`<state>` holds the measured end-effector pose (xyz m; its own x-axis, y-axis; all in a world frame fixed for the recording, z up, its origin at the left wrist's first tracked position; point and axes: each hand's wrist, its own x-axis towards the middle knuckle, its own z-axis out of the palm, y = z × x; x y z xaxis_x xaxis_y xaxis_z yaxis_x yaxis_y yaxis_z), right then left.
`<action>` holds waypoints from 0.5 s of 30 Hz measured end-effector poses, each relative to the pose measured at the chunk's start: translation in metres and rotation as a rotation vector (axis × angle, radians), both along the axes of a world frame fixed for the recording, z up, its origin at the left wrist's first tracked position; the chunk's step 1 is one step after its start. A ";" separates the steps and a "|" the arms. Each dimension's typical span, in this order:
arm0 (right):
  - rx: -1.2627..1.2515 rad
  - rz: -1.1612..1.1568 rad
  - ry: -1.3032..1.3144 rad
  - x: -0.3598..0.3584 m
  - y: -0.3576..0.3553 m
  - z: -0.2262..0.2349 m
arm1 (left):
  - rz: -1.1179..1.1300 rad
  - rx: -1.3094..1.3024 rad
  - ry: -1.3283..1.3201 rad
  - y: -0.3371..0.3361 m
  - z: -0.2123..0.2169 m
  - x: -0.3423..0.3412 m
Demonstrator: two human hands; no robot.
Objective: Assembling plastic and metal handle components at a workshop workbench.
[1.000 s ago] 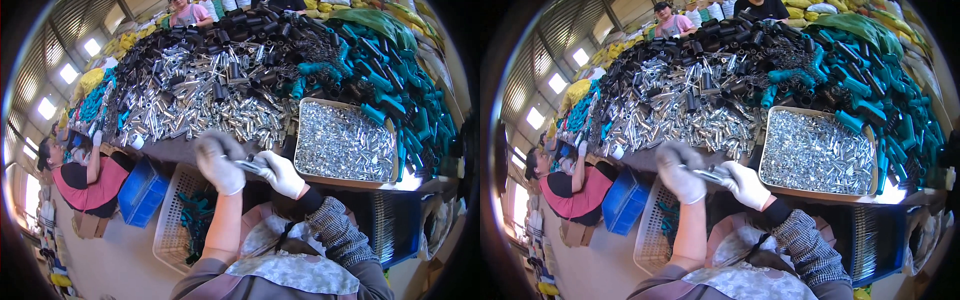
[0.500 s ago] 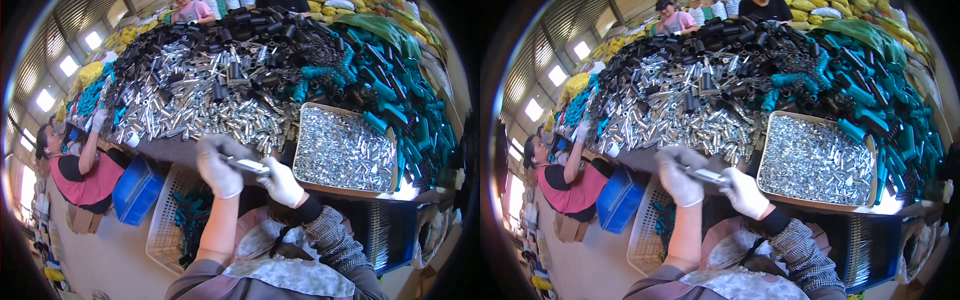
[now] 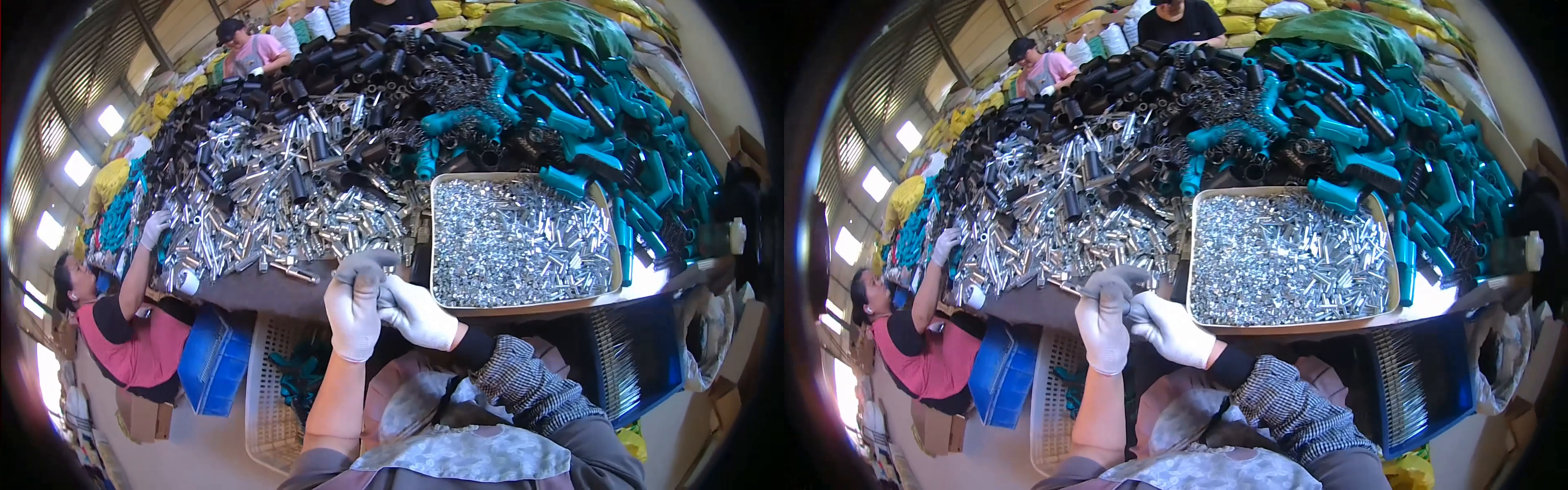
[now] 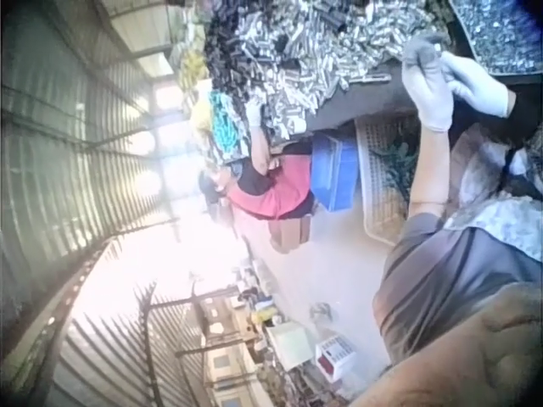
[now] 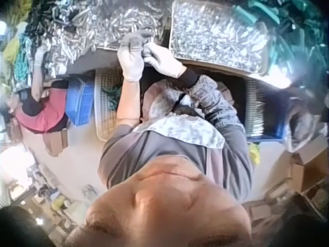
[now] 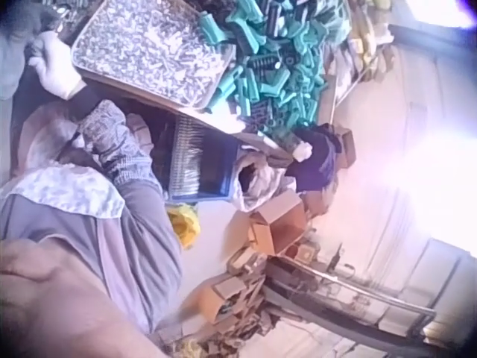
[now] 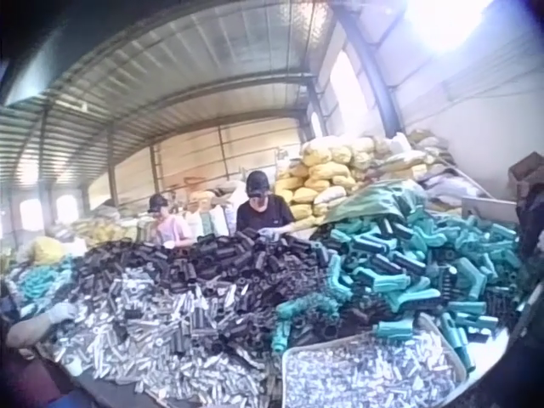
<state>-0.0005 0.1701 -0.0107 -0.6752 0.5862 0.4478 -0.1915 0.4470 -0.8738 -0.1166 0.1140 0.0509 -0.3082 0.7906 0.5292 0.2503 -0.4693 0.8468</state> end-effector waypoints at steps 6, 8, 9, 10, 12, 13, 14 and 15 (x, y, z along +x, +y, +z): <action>0.084 -0.032 -0.035 -0.002 0.008 -0.007 | 0.051 -0.182 0.053 0.009 -0.007 0.000; 0.074 -0.034 0.038 -0.001 0.011 -0.013 | -0.048 -0.261 0.045 0.010 0.006 -0.005; 0.044 -0.028 0.007 0.001 0.007 -0.009 | 0.006 -0.123 -0.062 0.006 0.012 0.003; 0.049 -0.024 -0.002 0.003 0.010 -0.009 | 0.024 0.011 -0.077 0.007 0.011 0.002; 0.162 -0.114 -0.020 -0.018 -0.001 -0.020 | 0.027 -0.120 -0.029 0.000 -0.041 -0.006; 0.125 -0.102 0.018 -0.011 0.006 -0.018 | 0.064 -0.189 -0.098 0.006 -0.038 0.001; 0.106 -0.078 0.064 -0.010 0.002 -0.011 | 0.007 -0.189 -0.068 0.007 -0.037 -0.005; 0.125 -0.114 0.091 -0.010 0.004 -0.013 | -0.057 -0.198 -0.050 0.008 -0.034 -0.004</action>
<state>-0.0102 0.1736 -0.0242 -0.5610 0.5927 0.5779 -0.2086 0.5744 -0.7916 -0.1210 0.1219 0.0172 -0.2817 0.8947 0.3467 0.1829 -0.3046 0.9347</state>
